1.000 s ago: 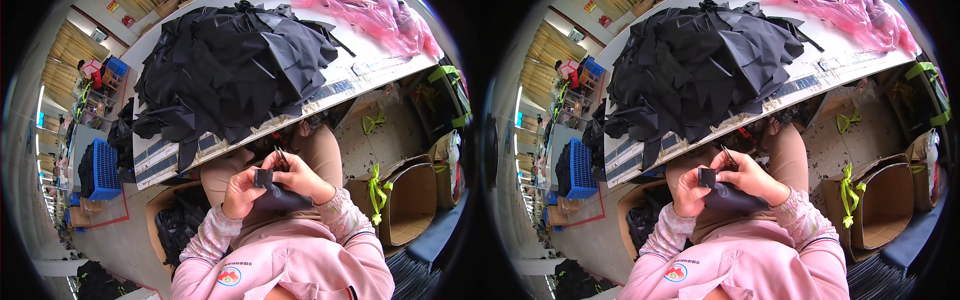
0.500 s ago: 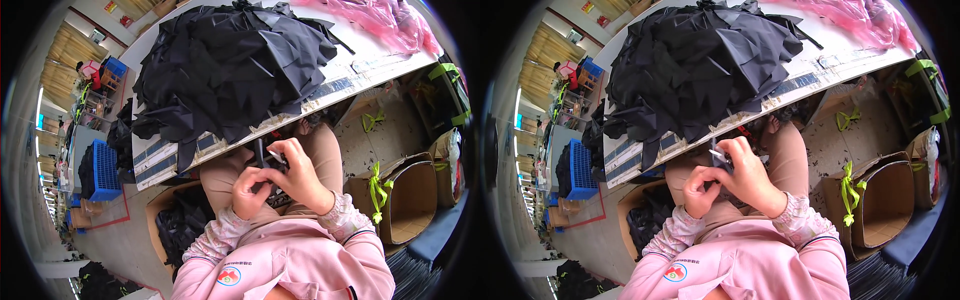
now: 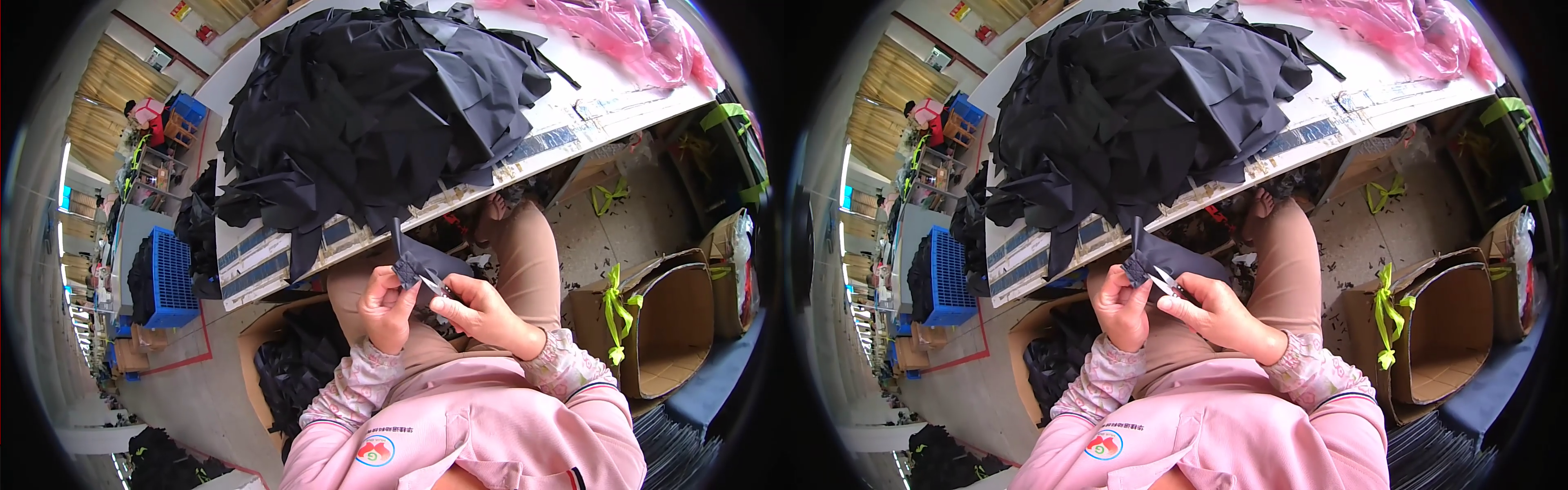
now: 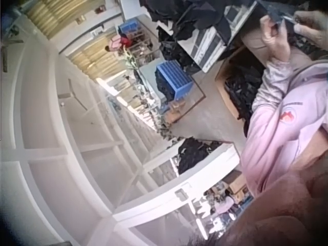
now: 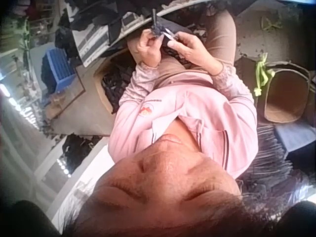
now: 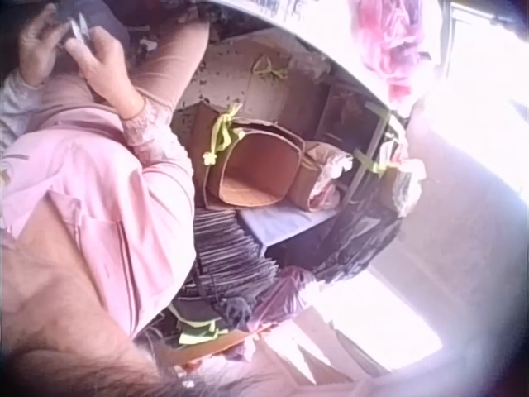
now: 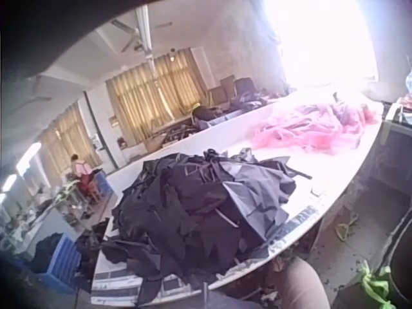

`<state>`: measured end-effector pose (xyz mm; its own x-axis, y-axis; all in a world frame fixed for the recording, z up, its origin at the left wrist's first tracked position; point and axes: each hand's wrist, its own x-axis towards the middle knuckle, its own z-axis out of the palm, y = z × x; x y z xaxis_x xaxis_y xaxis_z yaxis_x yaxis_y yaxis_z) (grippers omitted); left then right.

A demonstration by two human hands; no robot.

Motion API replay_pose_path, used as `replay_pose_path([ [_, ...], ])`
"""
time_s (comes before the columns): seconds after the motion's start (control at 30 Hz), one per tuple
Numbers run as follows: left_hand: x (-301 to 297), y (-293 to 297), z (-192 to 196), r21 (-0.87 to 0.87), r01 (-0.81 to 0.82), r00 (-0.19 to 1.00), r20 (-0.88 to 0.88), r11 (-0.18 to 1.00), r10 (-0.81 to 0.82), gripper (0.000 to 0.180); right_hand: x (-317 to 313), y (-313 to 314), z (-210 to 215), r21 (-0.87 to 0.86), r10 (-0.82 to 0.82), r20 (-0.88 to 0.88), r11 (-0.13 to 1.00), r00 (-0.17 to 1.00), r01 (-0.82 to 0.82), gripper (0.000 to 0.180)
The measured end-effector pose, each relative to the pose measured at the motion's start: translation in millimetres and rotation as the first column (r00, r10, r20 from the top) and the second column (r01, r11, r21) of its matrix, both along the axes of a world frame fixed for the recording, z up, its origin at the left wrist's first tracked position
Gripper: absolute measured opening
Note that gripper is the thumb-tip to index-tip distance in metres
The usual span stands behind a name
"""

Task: Trimming excess material from black fabric pieces using small scissors.

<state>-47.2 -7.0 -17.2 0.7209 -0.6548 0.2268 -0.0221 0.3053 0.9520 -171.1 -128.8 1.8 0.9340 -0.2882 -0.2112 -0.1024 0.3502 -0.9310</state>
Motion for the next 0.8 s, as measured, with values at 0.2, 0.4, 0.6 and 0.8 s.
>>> replay_pose_path([
  [0.2, -4, 3, -7, 0.021, -0.005, 0.999, 0.032, 1.000, 0.004, 0.017, 5, 1, 1, -0.455, -0.099, 0.114, 0.879, 0.989, 0.140, 0.029],
  [0.4, -8, 2, -5, 0.066, 0.011, 0.999, 0.047, 0.998, -0.014, 0.017, 6, -1, 6, -0.586, -0.116, 0.159, 0.788, 0.980, 0.189, 0.029],
  [0.6, -9, 0, -3, 0.054, 0.009, 0.998, 0.060, 0.998, -0.013, 0.016, 4, -3, 5, -0.606, -0.118, 0.153, 0.773, 0.981, 0.188, 0.030],
  [0.8, -10, -2, -2, 0.053, -0.012, 0.997, 0.073, 0.999, 0.008, 0.012, 2, -3, 4, -0.606, -0.130, 0.152, 0.771, 0.980, 0.196, 0.029],
])
